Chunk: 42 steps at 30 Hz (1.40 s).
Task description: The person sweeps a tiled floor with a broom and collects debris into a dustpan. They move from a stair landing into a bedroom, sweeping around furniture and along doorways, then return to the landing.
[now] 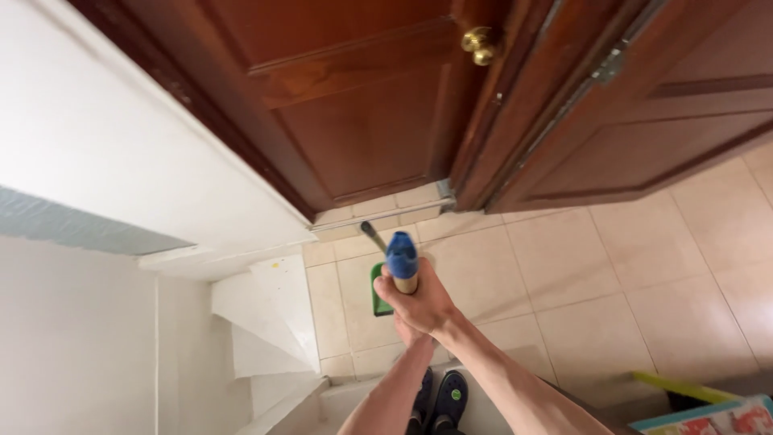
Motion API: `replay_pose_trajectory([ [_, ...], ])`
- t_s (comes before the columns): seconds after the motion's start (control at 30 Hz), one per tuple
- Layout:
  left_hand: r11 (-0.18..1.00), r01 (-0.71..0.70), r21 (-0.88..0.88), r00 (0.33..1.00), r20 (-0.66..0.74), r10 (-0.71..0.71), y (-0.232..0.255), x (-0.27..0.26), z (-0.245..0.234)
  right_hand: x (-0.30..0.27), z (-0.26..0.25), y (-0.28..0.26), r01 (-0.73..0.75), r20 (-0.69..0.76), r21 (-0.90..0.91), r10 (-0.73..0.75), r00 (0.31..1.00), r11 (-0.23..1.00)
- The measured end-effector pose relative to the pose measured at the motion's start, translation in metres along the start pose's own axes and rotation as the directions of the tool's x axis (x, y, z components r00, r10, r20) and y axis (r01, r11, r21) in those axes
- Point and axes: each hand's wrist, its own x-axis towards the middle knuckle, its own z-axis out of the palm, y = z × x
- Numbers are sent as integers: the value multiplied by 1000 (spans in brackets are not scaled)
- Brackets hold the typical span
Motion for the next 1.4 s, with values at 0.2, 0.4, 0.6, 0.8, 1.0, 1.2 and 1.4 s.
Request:
replay_pose_trajectory([
  [0.2, 997, -71, 14, 997, 35, 71, -21, 27, -14, -1, 3, -5, 105, -61, -83, -110, 992, 991],
  [0.4, 977, -205, 50, 971, 139, 197, -35, 53, -13, -2, 5, -19, 140, -231, -16, -140, 963, 990],
  [0.6, 981, -150, 125, 939, 329, 102, -30, 47, -29, -5, 32, -33, 59, -383, -60, -77, 920, 996],
  [0.8, 983, -127, 132, 914, 400, 64, -13, 49, -27, -7, 29, -32, 39, -403, -105, -78, 912, 994],
  [1.0, 984, -131, 121, 896, 439, 65, 21, 57, -34, -2, 26, -27, 162, -347, -164, -211, 914, 973],
  [1.2, 983, -170, 71, 889, 442, 121, 45, 55, -57, 6, 38, -65, 148, -314, -107, -175, 933, 983],
  [1.4, 973, -102, 206, 969, 240, 51, 16, 113, -75, 40, 32, -51, 227, 156, -95, -211, 965, 969],
])
